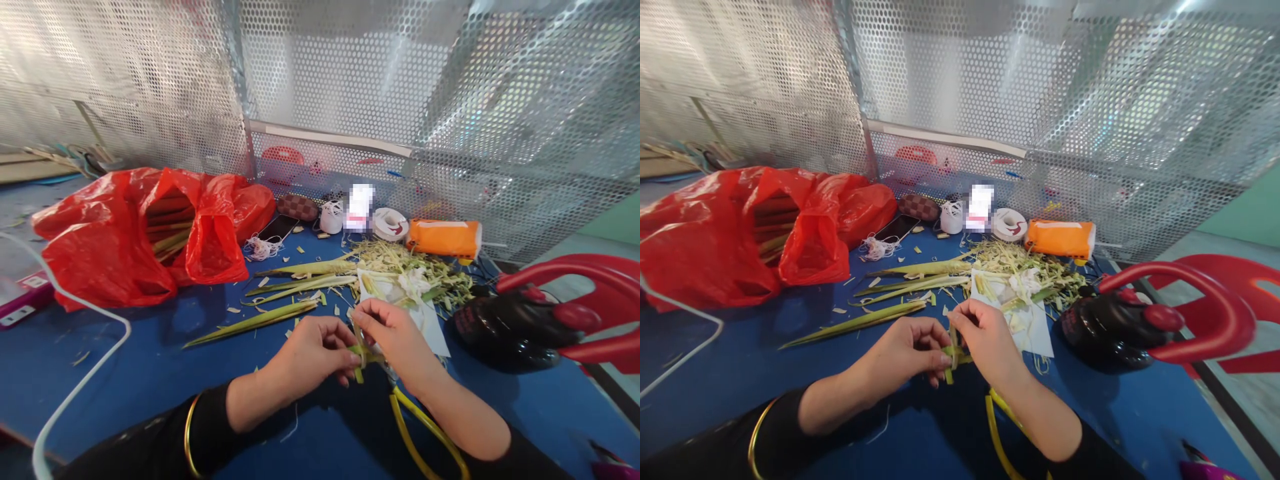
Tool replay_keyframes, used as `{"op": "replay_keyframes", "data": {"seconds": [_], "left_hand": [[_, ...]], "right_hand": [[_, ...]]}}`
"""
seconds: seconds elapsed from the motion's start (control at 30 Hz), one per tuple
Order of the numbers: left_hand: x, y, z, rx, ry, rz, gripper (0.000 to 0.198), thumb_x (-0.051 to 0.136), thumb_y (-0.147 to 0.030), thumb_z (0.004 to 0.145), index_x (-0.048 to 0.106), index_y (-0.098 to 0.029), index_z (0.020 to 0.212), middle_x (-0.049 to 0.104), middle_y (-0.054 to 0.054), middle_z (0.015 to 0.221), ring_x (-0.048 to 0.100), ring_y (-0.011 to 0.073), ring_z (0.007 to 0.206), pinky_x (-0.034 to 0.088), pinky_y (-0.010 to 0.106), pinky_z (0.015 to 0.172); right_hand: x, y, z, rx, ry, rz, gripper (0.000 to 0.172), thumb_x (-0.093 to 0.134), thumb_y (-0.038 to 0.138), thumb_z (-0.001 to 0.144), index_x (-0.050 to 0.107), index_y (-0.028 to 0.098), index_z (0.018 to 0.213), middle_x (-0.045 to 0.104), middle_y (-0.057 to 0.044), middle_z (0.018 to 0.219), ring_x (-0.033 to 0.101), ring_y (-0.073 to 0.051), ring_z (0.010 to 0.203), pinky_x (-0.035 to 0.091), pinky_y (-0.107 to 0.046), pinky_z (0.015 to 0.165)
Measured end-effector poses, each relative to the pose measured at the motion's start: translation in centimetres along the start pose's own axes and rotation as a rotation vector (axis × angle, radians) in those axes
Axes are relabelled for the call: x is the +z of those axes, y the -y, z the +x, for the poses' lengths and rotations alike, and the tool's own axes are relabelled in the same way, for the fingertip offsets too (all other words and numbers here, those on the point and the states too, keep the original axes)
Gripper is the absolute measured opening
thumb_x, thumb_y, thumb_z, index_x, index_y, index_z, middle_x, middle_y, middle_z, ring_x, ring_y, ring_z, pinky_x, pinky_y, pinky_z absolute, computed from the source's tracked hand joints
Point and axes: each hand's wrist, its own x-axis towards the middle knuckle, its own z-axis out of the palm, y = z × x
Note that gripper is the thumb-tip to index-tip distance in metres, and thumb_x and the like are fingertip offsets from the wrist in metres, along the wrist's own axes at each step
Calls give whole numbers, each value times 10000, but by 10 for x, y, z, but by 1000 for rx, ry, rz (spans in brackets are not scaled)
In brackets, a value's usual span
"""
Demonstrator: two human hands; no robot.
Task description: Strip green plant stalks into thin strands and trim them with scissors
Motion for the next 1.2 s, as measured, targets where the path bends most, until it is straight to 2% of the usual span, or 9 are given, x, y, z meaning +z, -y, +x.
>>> {"op": "replay_keyframes", "data": {"seconds": [0.1,0.33,0.6,0.73,0.83,0.97,1.07,1.2], "left_hand": [[1,0,0,-4,-37,-37,210,725,-207,575,559,-155,692,610,-25,490,563,103,428,490,230,491],[0,1,-1,-44,-25,-63,187,727,-220,602,624,-129,729,626,-6,503,579,103,454,507,230,510],[0,1,-2,-50,40,3,130,718,-236,587,639,-136,607,591,-12,473,566,105,443,497,233,492],[0,2,-2,-68,56,-41,160,701,-228,604,591,-152,691,602,-17,499,571,109,449,500,241,511],[-4,0,-2,-132,106,-51,174,669,-204,618,580,-155,759,633,-3,565,576,100,450,464,210,491],[-8,-4,-3,-169,191,-53,126,626,-269,675,588,-156,716,612,-4,622,544,82,440,397,186,434],[-6,-2,-4,-148,132,17,225,657,-363,681,569,-160,645,511,-49,513,439,54,382,330,179,407],[0,0,-6,-26,67,210,293,627,-390,705,544,-158,546,379,-79,404,318,47,355,226,197,389]], "right_hand": [[-4,2,1,32,96,54,167,604,335,749,590,175,707,528,34,604,458,-111,566,370,-235,535],[-6,0,2,75,87,110,160,665,320,680,609,175,720,569,28,610,493,-115,561,384,-241,539],[5,0,-4,-38,-81,26,106,637,258,705,607,183,636,544,35,561,457,-115,539,353,-236,506],[8,0,-3,-63,-89,27,106,628,258,718,605,180,650,555,34,592,478,-117,572,371,-236,538],[7,2,-2,-44,-71,48,107,632,268,722,612,178,668,551,38,598,472,-109,563,371,-230,534],[6,2,-3,-42,-61,81,109,648,279,716,622,181,676,554,41,583,477,-108,546,368,-228,516],[8,1,-4,-39,-51,102,108,655,279,710,627,182,672,560,38,562,483,-111,536,373,-228,505],[10,3,-5,-44,-19,82,83,635,244,705,617,181,654,563,34,559,489,-114,542,383,-231,514]]}}
